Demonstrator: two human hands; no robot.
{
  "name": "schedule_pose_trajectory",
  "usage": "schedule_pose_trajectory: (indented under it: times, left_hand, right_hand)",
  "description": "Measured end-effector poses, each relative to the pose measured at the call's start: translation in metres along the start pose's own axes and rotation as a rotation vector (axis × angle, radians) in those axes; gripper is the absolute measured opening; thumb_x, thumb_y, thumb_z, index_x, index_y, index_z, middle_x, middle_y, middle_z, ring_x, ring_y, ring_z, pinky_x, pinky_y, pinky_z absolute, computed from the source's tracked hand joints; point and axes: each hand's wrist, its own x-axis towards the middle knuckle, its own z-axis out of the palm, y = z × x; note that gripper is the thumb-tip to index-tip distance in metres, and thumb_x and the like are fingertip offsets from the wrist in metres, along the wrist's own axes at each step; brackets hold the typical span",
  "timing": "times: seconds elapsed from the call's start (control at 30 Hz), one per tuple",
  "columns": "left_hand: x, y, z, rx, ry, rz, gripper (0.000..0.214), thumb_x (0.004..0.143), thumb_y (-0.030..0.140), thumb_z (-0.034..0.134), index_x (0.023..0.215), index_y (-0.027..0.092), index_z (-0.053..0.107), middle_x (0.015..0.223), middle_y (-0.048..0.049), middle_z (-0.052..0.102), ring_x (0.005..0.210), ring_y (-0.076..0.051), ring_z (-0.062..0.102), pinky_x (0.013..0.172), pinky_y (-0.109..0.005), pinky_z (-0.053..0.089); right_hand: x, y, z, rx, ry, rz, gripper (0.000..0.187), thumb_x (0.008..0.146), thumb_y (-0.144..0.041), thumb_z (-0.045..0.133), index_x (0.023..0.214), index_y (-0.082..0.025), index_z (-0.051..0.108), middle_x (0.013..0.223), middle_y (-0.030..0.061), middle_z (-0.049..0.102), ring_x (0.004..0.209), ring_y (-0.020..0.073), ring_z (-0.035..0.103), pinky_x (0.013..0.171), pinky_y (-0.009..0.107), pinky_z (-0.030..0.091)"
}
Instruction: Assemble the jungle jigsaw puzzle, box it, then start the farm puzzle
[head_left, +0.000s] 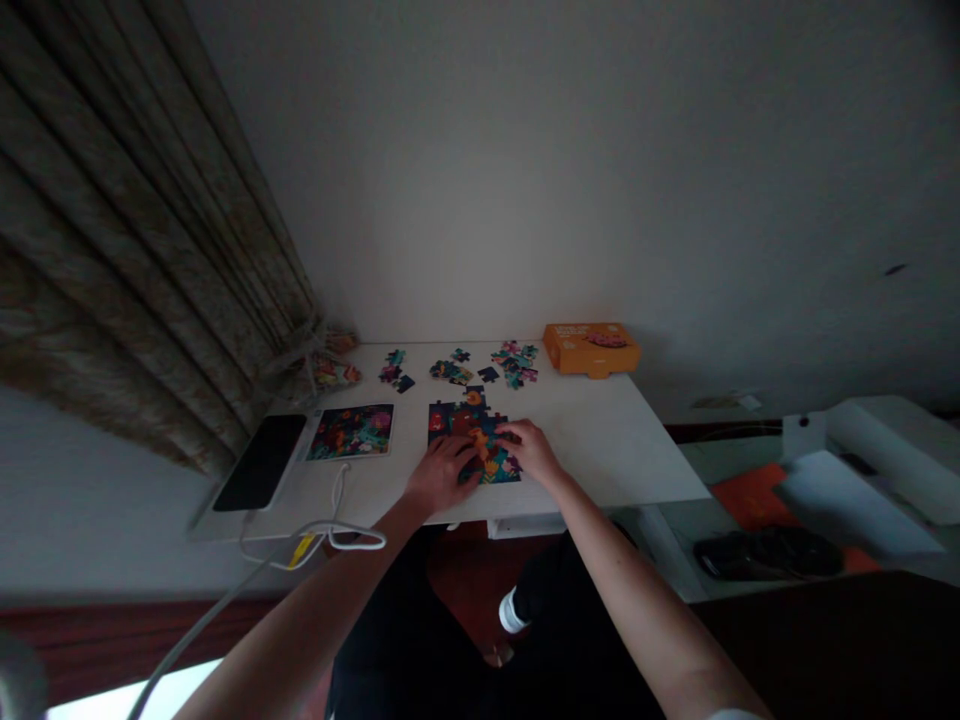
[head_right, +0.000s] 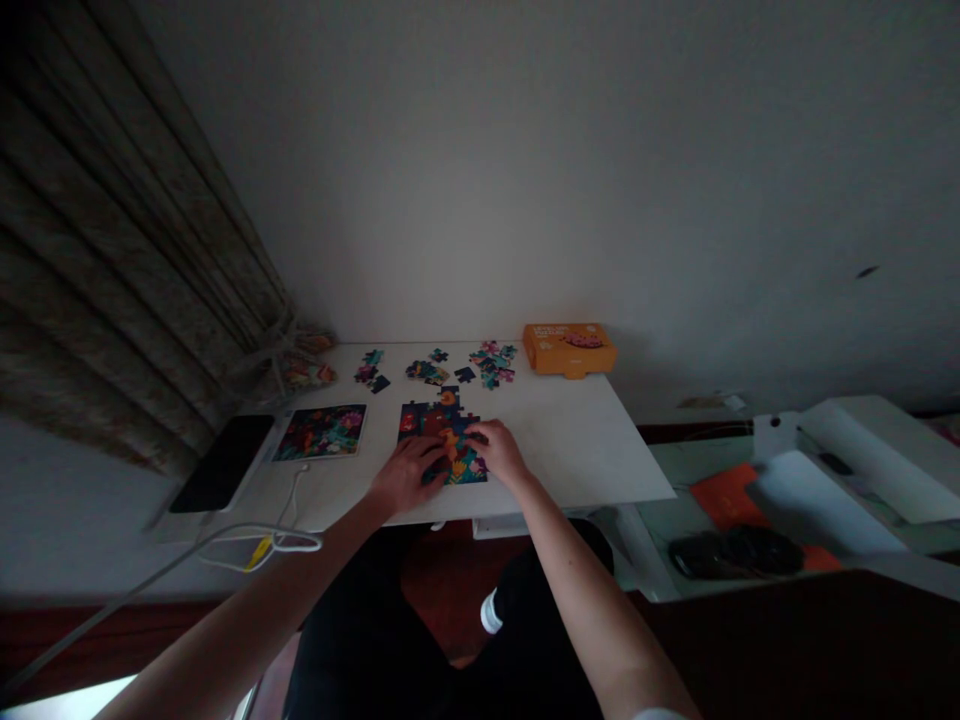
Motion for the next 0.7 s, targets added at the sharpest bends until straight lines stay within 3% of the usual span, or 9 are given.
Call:
schedule_pose_trajectory:
  times: [0.2,0.43,0.7]
  left_hand:
    - [0.000,-0.001,0.000,0.003,0.007,0.002,0.031,0.090,0.027,0.066,0.120,0.022,0.071,0.130,-0.0126,0.069,0.123,-0.030,0.063,0.109,-0.053,0.048]
    - [0.000,-0.001,-0.001,0.023,0.001,0.024,0.031,0.093,0.028,0.064,0.122,0.020,0.070,0.129,-0.0129,0.069,0.123,-0.029,0.063,0.108,-0.051,0.048]
    - [0.002,-0.003,0.001,0.051,-0.021,0.032,0.031,0.100,0.033,0.056,0.125,0.024,0.070,0.130,-0.0114,0.069,0.126,-0.028,0.062,0.114,-0.054,0.043]
  right_hand:
    - [-0.008,-0.003,-0.012,-0.113,0.085,-0.091,0.012,0.089,-0.025,0.073,0.098,-0.027,0.079,0.103,0.0081,0.077,0.102,0.0267,0.068,0.096,0.042,0.051]
    - [-0.029,-0.011,-0.027,-0.399,-0.076,-0.167,0.036,0.093,-0.034,0.072,0.129,-0.029,0.072,0.140,0.0090,0.067,0.128,0.0282,0.058,0.109,0.048,0.043]
    - [-0.030,-0.026,-0.026,-0.554,-0.141,-0.142,0.034,0.098,-0.039,0.065,0.130,-0.030,0.072,0.146,0.0087,0.062,0.134,0.0279,0.054,0.110,0.047,0.040]
